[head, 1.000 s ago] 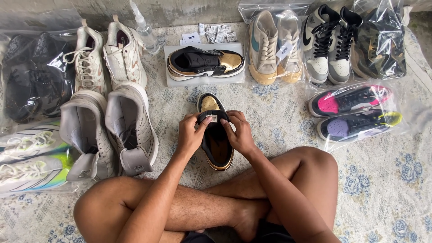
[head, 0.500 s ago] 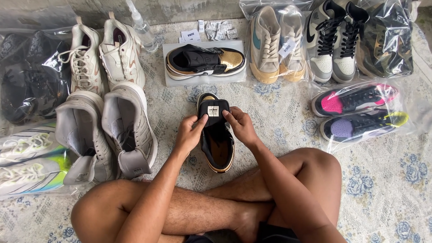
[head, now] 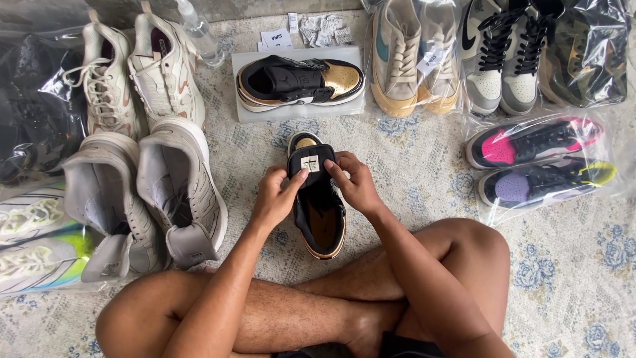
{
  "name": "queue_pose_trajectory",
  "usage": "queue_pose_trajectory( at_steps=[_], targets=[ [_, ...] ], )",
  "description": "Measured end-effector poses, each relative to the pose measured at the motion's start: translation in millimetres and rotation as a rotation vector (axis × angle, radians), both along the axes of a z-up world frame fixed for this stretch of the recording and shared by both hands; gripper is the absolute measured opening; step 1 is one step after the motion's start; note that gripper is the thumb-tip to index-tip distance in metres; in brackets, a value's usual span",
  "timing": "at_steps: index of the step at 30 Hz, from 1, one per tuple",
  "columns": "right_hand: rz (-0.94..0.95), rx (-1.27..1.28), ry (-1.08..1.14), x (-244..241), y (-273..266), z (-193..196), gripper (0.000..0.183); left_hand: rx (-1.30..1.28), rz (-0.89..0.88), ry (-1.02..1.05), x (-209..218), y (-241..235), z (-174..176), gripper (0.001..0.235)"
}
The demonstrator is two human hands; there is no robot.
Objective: The person sits on a rug surrounded by various pairs of sneakers and focuses on a black and gold high-top sneaker. They remove the existing laces, inspect the shoe's interior and tongue, and then proceed to thread and tie a new pair of black laces through the eyelets.
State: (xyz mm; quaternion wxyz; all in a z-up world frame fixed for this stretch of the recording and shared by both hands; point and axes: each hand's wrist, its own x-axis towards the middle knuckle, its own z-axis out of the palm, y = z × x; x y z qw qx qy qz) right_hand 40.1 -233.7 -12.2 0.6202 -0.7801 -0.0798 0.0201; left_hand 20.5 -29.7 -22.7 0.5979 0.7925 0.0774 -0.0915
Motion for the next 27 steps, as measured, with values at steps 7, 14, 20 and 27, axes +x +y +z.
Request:
queue_pose_trajectory(
  at_steps=[7,14,20,27],
  targets=[
    [-0.022,0.108,0.127,3.4,5.2,-1.4,0.038,-0.087,0.029,0.027,1.2,2.4,4.4,0.036],
    [-0.278,-0.299,-0.246,-11.3,2.3,15.1,0.026,-0.086,0.055,0.031,1.6,3.5,-3.5,0.041],
    [0.283,-0.437,-0.577,-53.7,35.8,43.0,0.002,-0.054,0.020,0.056,6.4,7.4,-21.8,0.041],
    [0.388,-1.275,-0.208,-68.5,64.5,20.4,0.044,-0.061,0.022,0.047,4.4,5.8,-2.6,0.037]
  ],
)
